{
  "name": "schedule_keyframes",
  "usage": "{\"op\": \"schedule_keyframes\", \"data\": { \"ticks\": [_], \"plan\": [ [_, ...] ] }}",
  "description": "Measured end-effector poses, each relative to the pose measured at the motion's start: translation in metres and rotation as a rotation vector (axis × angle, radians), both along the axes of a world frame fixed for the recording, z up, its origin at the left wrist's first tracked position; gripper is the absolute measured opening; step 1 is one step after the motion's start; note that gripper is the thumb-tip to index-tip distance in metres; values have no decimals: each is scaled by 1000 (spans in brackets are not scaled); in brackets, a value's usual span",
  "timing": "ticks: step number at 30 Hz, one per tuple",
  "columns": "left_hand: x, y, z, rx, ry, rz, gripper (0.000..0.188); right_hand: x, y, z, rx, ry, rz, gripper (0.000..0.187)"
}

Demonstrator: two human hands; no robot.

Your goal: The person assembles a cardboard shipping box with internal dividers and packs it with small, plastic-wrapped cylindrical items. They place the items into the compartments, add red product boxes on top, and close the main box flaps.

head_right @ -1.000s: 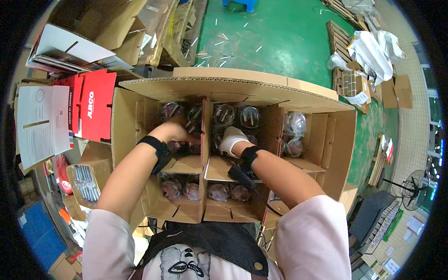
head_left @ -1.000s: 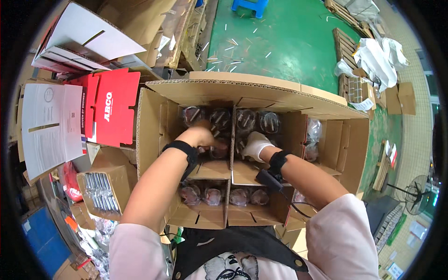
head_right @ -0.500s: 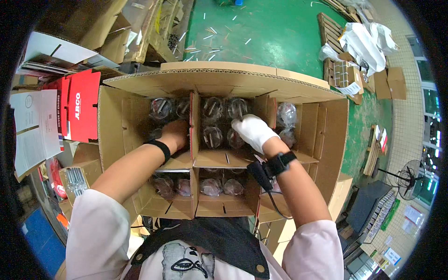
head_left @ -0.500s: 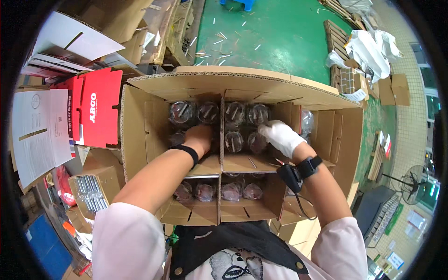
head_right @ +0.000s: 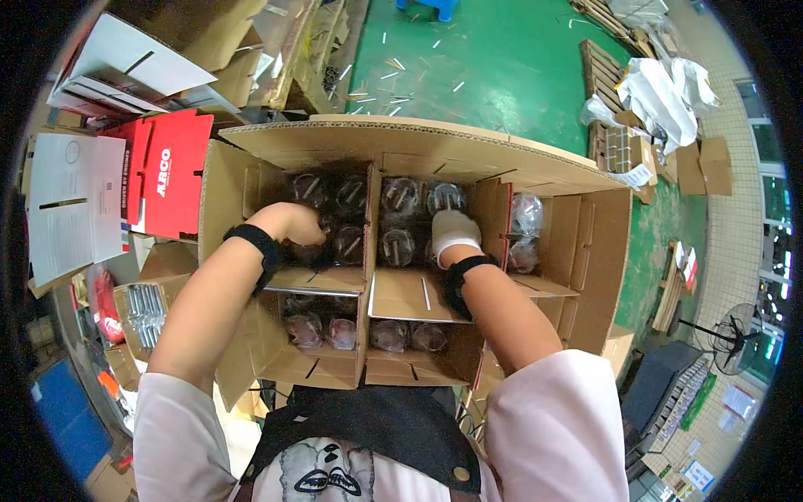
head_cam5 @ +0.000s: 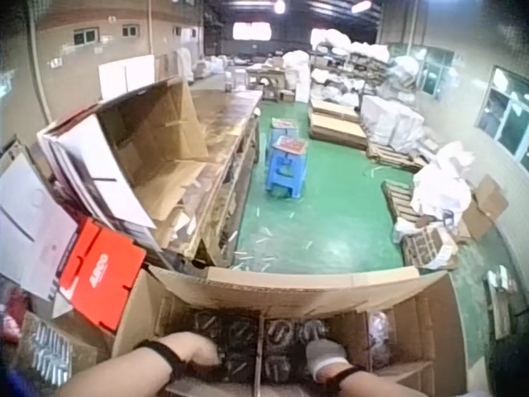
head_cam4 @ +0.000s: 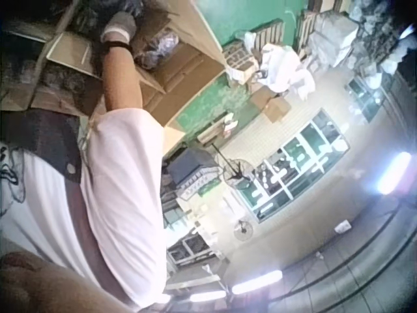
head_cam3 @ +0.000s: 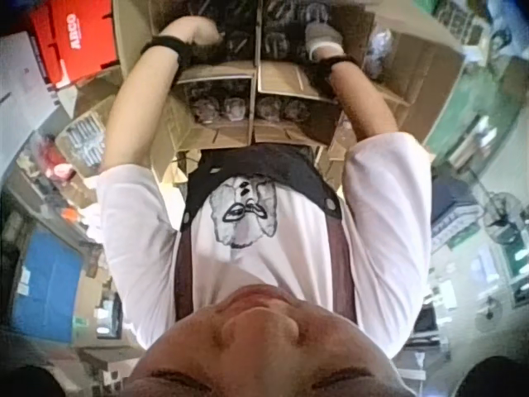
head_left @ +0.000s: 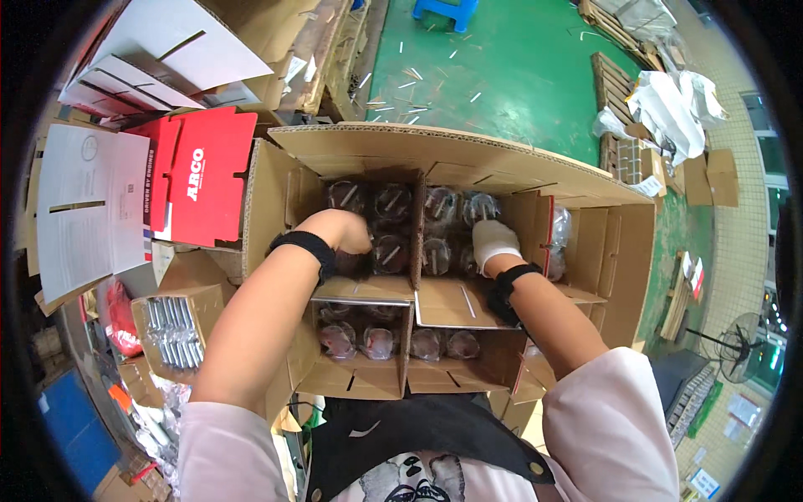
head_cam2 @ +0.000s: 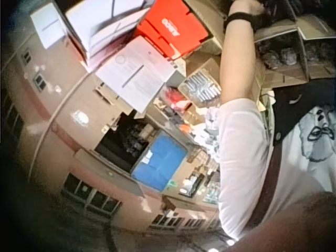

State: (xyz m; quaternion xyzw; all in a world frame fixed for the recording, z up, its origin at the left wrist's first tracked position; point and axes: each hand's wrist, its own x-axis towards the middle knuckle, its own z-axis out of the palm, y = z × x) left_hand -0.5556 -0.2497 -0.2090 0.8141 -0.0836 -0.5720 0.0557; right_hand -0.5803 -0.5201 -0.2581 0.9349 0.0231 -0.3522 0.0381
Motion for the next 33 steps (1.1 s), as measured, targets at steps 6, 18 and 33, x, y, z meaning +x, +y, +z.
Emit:
{"op": "schedule_keyframes", "data": {
  "ticks": [6,18,33],
  "plan": [
    [-10,11,-32,201,81,176,29,6,10,89,434,-235,-98,27],
    [-39,28,-90,219,97,45,36,-130,-95,164,1150,-147,-928,9],
    [3,10,-49,159,-877,446,24,-140,-13,212,1193,-457,-499,7]
  ]
}}
